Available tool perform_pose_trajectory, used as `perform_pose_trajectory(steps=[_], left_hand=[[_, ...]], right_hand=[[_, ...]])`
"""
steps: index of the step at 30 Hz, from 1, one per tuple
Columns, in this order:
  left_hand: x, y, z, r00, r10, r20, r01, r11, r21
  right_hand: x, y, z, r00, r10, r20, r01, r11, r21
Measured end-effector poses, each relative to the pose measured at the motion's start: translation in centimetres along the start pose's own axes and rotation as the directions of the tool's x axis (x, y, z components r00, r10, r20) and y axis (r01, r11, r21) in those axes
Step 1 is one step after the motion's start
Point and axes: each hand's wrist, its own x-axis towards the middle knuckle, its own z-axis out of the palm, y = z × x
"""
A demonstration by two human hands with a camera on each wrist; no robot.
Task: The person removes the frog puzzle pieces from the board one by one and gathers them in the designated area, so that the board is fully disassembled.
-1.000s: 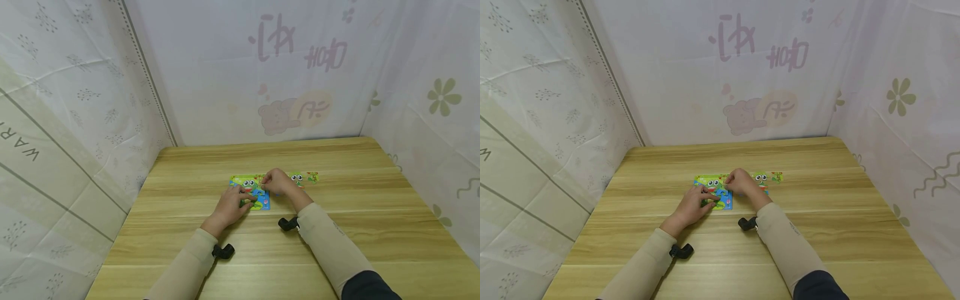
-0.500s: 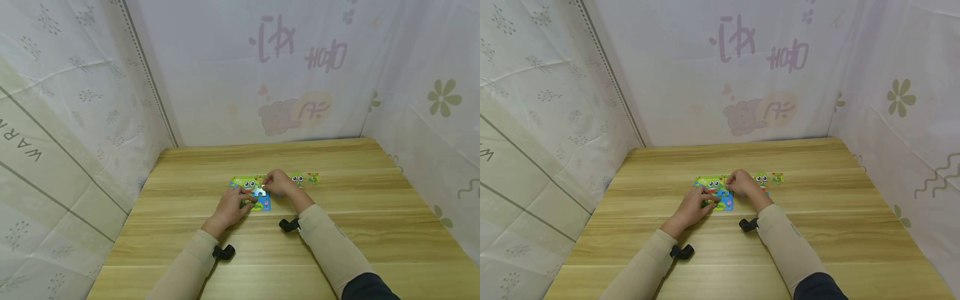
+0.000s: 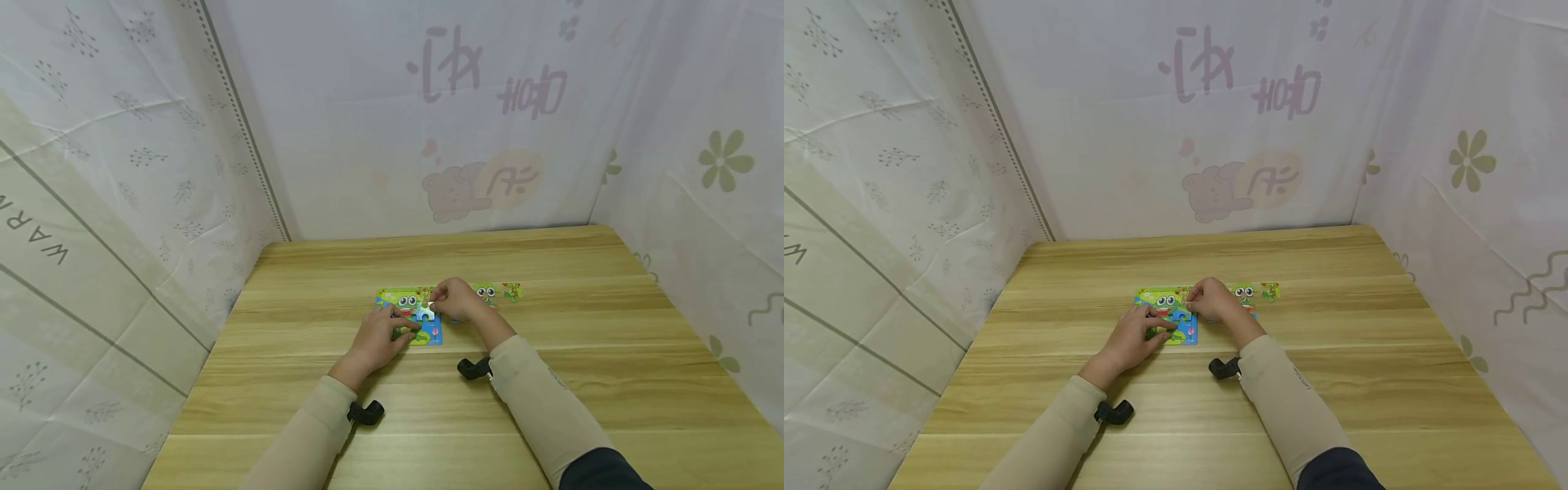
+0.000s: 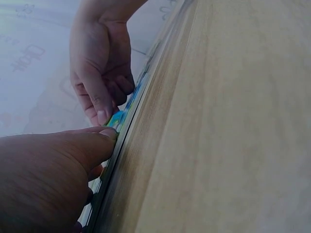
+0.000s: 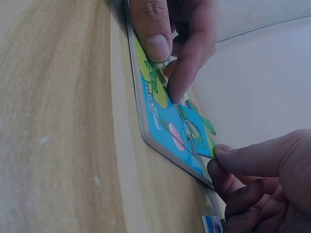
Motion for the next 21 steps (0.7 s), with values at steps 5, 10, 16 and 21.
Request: perform_pose_trajectory(steps=[5,10,16,21], left_hand=[[0.0,0.0,0.1,1.000,0.001,-0.005,-0.001,1.000,0.003],[0.1,0.0,0.1,1.000,0.007,-0.013,-0.007,1.000,0.012],[-0.1,0.1,-0.1,1.000,0.001,-0.002,-0.001,1.000,0.004],[-0.1,0.2,-0.2,1.000,0.008,-0.009,-0.008,1.000,-0.016]], right_hand=[[-0.2,0.0,-0.3,1.000,0.003,-0.004,-0.003,1.000,0.007],[-0.4,0.1,-0.8,1.000,-0.013,-0.001,0.013,1.000,0.009],[-0.7,0.6,-1.3,1.000,-0.028,-0.003,0.028,0.999,0.025],[-0.9,1.4,-1.6,0.999,-0.033,-0.028,0.034,0.999,0.041]])
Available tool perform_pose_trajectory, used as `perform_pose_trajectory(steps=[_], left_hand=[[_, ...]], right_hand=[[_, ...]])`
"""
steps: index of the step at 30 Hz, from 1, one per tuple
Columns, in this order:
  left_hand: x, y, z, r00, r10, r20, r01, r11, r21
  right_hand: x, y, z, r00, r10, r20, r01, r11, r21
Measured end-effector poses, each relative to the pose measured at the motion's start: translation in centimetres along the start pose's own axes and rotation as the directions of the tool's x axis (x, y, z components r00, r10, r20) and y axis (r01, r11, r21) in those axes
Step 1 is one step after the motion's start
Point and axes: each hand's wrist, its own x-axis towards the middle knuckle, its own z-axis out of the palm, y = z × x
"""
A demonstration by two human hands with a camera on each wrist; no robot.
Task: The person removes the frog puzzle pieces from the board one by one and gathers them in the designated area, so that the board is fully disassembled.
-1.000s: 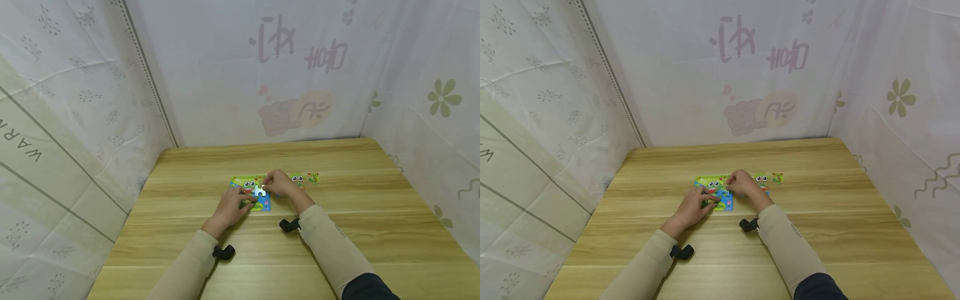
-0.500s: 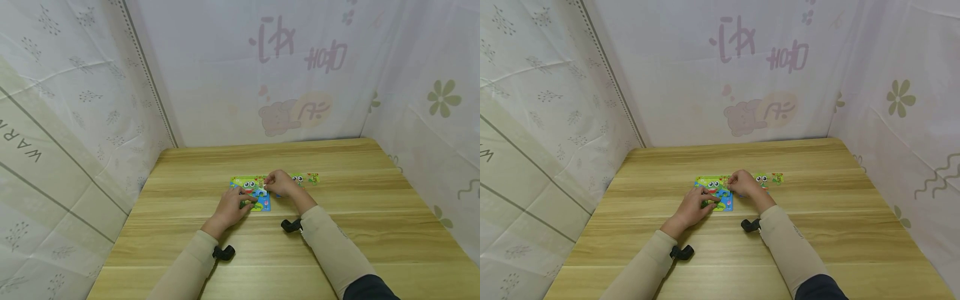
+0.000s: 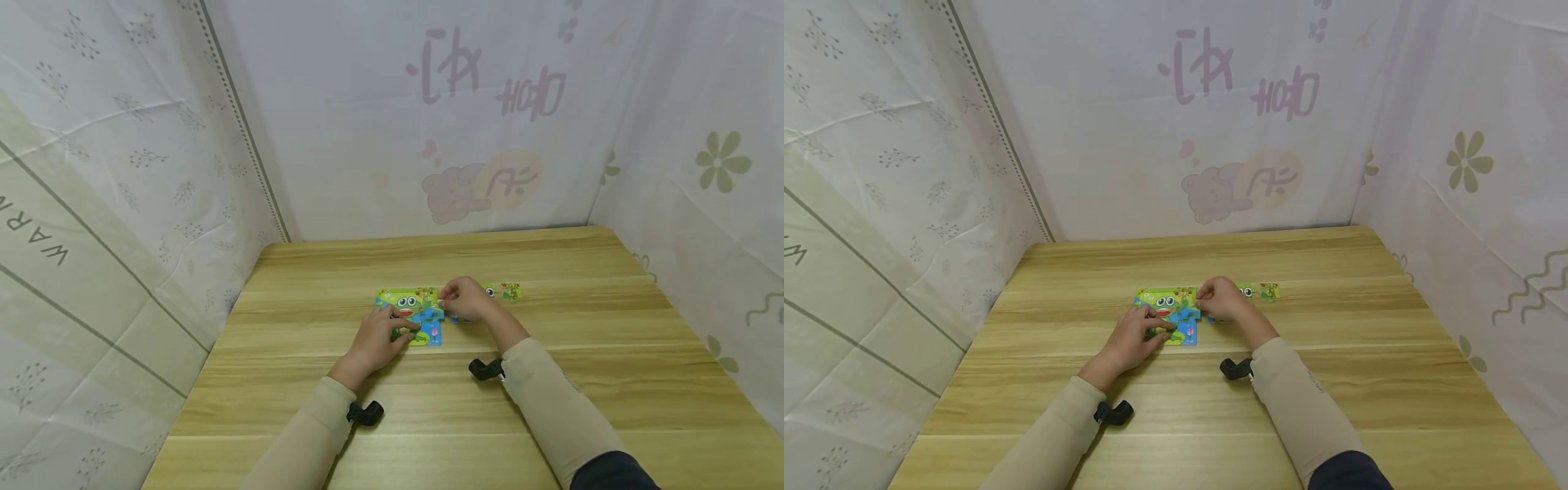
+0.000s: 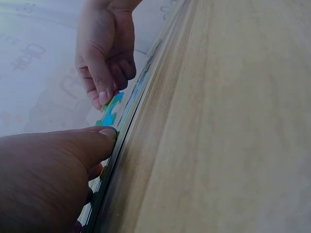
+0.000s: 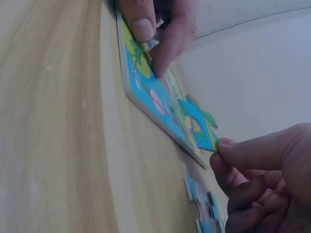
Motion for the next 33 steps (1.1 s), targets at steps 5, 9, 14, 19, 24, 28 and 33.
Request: perform_pose_trajectory(steps=[5,9,14,19,24,28,33], left_hand=[[0.0,0.0,0.0,1.000,0.001,0.000,-0.001,1.000,-0.001],[0.0,0.0,0.0,1.000,0.001,-0.002,-0.001,1.000,-0.001],[0.0,-0.1,0.1,1.000,0.004,-0.002,-0.004,1.000,0.009],[0.0,-0.1,0.2,1.000,0.009,-0.011,-0.009,1.000,0.016],[0.0,-0.1,0.2,1.000,0.010,-0.012,-0.010,1.000,0.014],[0.0,-0.1,0.2,1.000,0.005,-0.012,-0.005,1.000,0.011],[0.0,-0.2,0.3,1.000,0.003,-0.018,-0.003,1.000,0.003]], right_hand=[[-0.5,0.4,-0.7,1.000,0.000,-0.015,0.000,1.000,0.000],[-0.8,1.0,-1.3,1.000,0.002,-0.023,-0.002,1.000,0.009],[-1.4,1.6,-2.1,1.000,0.020,-0.021,-0.018,0.998,0.054],[-1.9,1.8,-2.8,1.000,0.022,-0.014,-0.021,0.996,0.090],[-2.2,2.6,-3.5,1.000,0.010,-0.006,-0.009,0.996,0.088],[-2.7,3.0,-4.1,1.000,0.001,-0.014,0.000,0.997,0.080],[-3.3,3.5,-5.1,1.000,0.017,-0.020,-0.015,0.998,0.064]])
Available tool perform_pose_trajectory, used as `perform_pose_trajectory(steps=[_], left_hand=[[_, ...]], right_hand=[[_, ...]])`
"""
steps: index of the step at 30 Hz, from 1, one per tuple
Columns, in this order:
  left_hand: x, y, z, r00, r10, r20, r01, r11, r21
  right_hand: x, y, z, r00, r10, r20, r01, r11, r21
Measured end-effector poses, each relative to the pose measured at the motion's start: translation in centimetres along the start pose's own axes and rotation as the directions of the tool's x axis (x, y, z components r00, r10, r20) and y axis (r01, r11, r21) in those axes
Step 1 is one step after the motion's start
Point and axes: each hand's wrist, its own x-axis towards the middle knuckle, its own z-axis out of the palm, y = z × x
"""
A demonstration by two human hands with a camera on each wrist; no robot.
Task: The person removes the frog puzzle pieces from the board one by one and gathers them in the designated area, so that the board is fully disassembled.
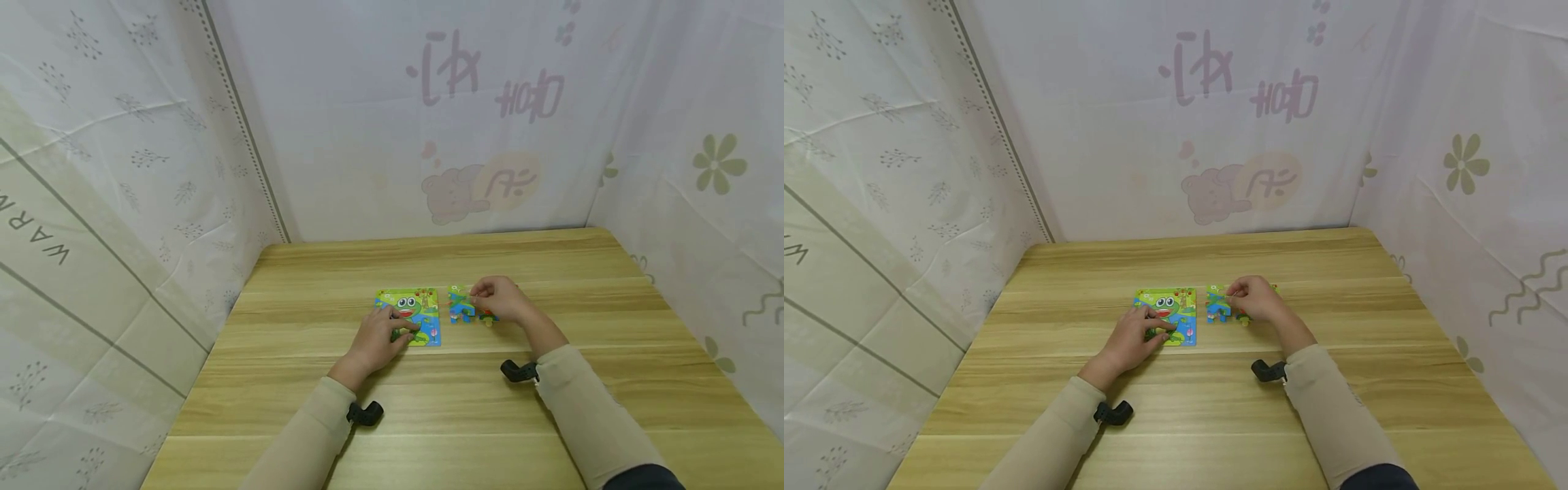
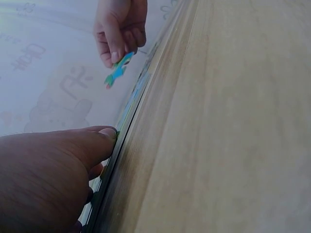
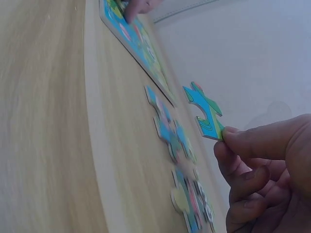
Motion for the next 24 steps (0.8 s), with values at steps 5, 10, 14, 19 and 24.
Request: perform_pose_trajectory(steps=[5,10,14,19,24], left_hand=[[0.0,-0.1,0.1,1.000,-0.003,0.004,0.003,1.000,0.000],[0.0,-0.1,0.1,1.000,-0.009,0.016,0.009,1.000,0.013],[-0.1,0.0,0.2,1.000,-0.011,0.023,0.011,1.000,0.019],[0.0,0.0,0.1,1.000,-0.011,0.019,0.011,1.000,0.015],[0.0,0.1,0.0,1.000,-0.011,0.020,0.011,1.000,0.009]], right_hand=[[-0.5,0.7,-1.1,1.000,0.014,-0.001,-0.014,1.000,-0.005],[-1.0,1.3,-2.1,1.000,0.027,-0.013,-0.027,1.000,-0.004],[-1.2,2.1,-2.9,0.999,0.023,-0.029,-0.023,1.000,-0.018],[-1.5,3.2,-3.6,0.999,0.029,-0.041,-0.029,0.999,-0.019],[-2.0,3.9,-4.2,0.999,0.038,-0.037,-0.039,0.999,-0.015]])
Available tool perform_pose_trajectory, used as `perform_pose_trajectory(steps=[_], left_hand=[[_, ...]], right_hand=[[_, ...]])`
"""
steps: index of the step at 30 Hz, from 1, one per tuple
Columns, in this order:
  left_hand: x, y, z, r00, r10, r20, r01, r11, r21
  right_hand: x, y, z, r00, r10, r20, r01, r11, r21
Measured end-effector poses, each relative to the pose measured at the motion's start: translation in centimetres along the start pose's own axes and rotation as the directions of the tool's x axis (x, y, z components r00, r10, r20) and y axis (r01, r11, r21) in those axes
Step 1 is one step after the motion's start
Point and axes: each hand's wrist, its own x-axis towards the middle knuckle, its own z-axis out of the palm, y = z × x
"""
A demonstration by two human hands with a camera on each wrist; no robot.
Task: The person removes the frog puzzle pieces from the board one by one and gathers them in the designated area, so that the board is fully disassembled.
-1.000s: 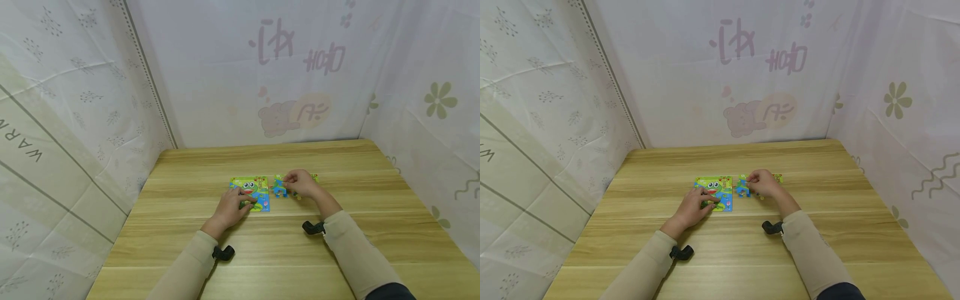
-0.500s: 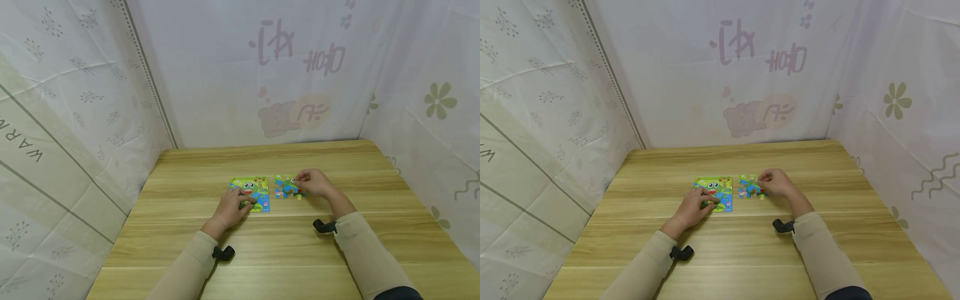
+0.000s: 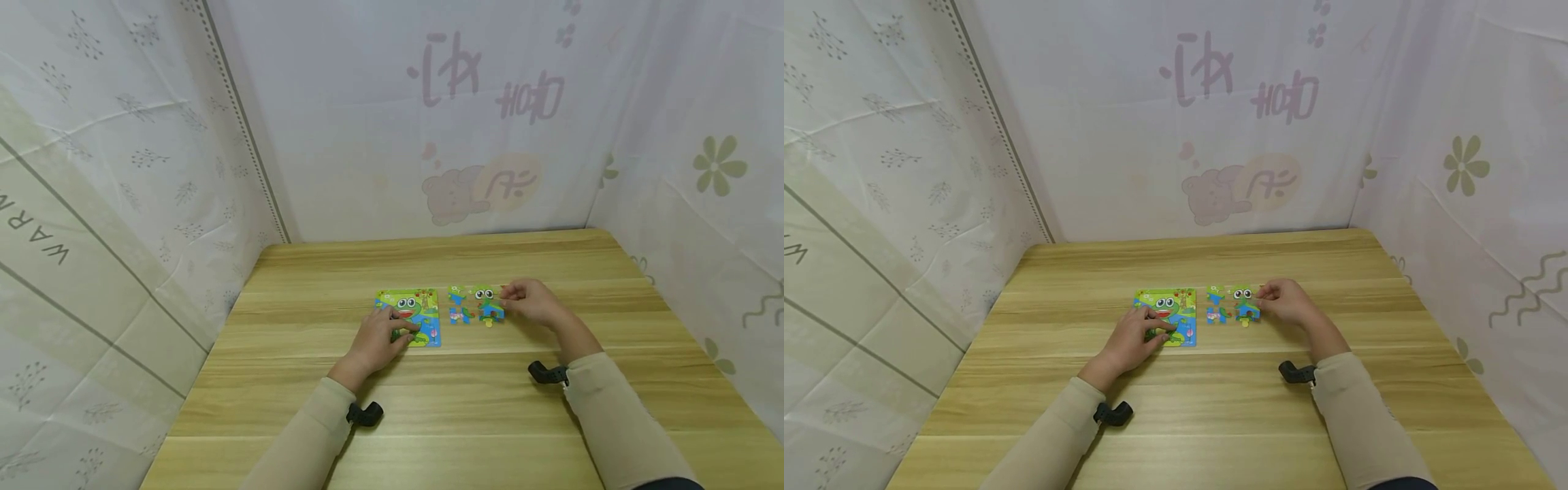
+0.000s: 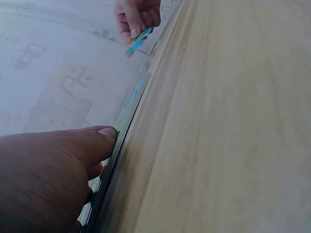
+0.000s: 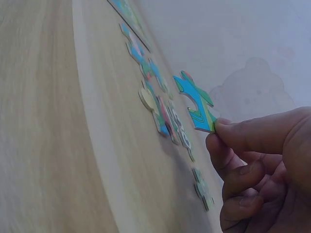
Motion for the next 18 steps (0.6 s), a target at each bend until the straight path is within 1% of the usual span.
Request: perform_pose_trajectory(steps=[10,18], left_hand=[[0.0,0.0,0.0,1.000,-0.001,0.010,0.001,1.000,0.016],[0.0,0.1,-0.1,1.000,-0.008,0.020,0.008,1.000,0.014]], right_hand=[[-1.0,0.8,-1.3,1.000,-0.001,-0.006,0.001,0.999,-0.042],[-1.4,1.7,-2.1,1.000,0.021,0.019,-0.020,1.000,-0.008]])
